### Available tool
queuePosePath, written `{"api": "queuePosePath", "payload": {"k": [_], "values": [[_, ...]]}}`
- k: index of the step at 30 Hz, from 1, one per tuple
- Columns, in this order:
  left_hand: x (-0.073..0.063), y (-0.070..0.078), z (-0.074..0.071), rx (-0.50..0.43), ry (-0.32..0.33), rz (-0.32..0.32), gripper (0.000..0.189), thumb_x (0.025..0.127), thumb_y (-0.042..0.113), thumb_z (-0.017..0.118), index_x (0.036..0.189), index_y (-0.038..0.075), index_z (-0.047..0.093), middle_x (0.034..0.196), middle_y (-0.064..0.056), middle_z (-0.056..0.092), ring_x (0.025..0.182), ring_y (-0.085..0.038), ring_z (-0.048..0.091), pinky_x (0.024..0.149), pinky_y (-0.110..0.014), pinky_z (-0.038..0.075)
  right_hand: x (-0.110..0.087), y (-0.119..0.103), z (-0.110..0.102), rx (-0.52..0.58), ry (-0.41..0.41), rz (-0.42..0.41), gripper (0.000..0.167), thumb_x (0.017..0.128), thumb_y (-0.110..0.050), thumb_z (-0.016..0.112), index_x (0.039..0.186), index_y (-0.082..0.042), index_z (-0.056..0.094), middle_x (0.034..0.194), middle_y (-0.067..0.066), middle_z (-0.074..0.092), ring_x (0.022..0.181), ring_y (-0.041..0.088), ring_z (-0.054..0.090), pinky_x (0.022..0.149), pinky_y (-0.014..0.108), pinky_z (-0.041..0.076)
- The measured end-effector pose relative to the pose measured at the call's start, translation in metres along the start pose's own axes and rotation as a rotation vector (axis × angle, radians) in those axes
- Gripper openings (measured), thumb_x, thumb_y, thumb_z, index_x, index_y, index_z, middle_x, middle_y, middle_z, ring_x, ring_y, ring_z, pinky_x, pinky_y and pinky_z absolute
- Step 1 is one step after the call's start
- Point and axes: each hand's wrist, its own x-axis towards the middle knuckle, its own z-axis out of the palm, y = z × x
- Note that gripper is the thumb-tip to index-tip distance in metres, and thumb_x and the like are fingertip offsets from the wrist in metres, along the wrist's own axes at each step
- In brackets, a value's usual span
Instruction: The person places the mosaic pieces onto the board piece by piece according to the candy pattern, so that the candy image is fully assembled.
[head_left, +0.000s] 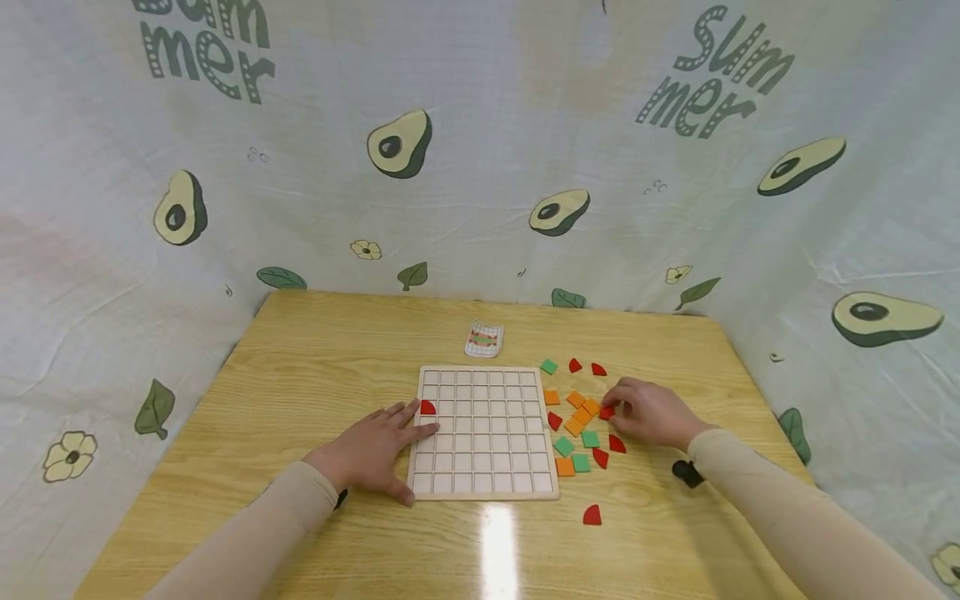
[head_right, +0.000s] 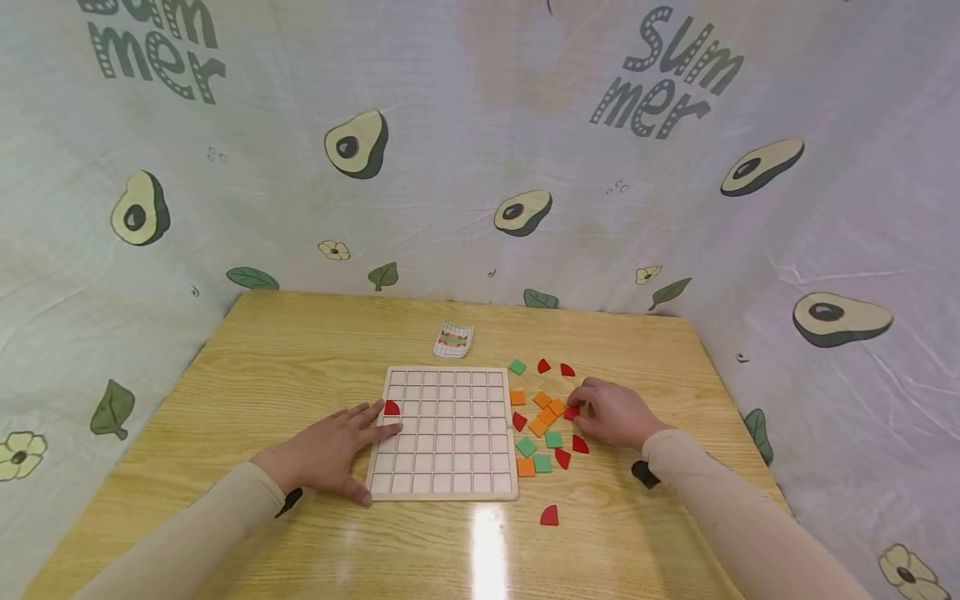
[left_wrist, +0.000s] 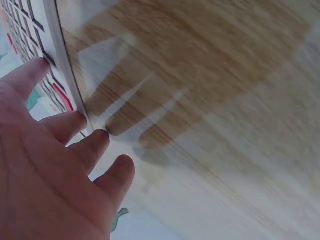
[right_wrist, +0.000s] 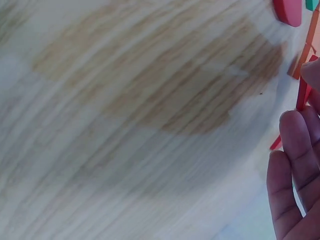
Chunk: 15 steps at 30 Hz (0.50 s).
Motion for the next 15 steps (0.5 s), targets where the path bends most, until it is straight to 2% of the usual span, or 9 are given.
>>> {"api": "queuePosePath", "payload": {"k": [6, 11, 15], "values": [[0.001, -0.003, 0.004, -0.001, 0.019, 0.013, 0.096, 0.077, 0.069, 0.072, 0.155, 0.022, 0.041, 0.162, -0.019, 0.019, 0.146, -0.042, 0.022, 0.112, -0.058, 0.026, 0.007, -0.008, -0.004, 0.009, -0.013, -0.004, 0.021, 0.082, -0.022, 0.08, 0.102, -0.018, 0.075, 0.097, -0.007, 0.062, 0.07, 0.005, 0.049, 0.063, 0.026, 0.048], [0.001, -0.006, 0.008, -0.01, 0.046, 0.011, 0.096, 0.075, 0.069, 0.072, 0.155, 0.025, 0.041, 0.163, -0.017, 0.018, 0.145, -0.042, 0.023, 0.111, -0.059, 0.027, 0.015, -0.018, -0.006, 0.013, -0.016, -0.026, 0.019, 0.083, -0.021, 0.079, 0.102, -0.017, 0.075, 0.097, -0.006, 0.063, 0.069, 0.005, 0.049, 0.063, 0.025, 0.047], [0.0, -0.012, 0.01, -0.034, 0.079, 0.016, 0.097, 0.074, 0.067, 0.075, 0.154, 0.024, 0.041, 0.162, -0.013, 0.023, 0.145, -0.038, 0.026, 0.11, -0.057, 0.03, 0.018, -0.023, -0.006, 0.01, -0.021, -0.026, 0.019, 0.083, -0.02, 0.079, 0.102, -0.018, 0.075, 0.098, -0.006, 0.063, 0.069, 0.005, 0.049, 0.063, 0.025, 0.047]]}}
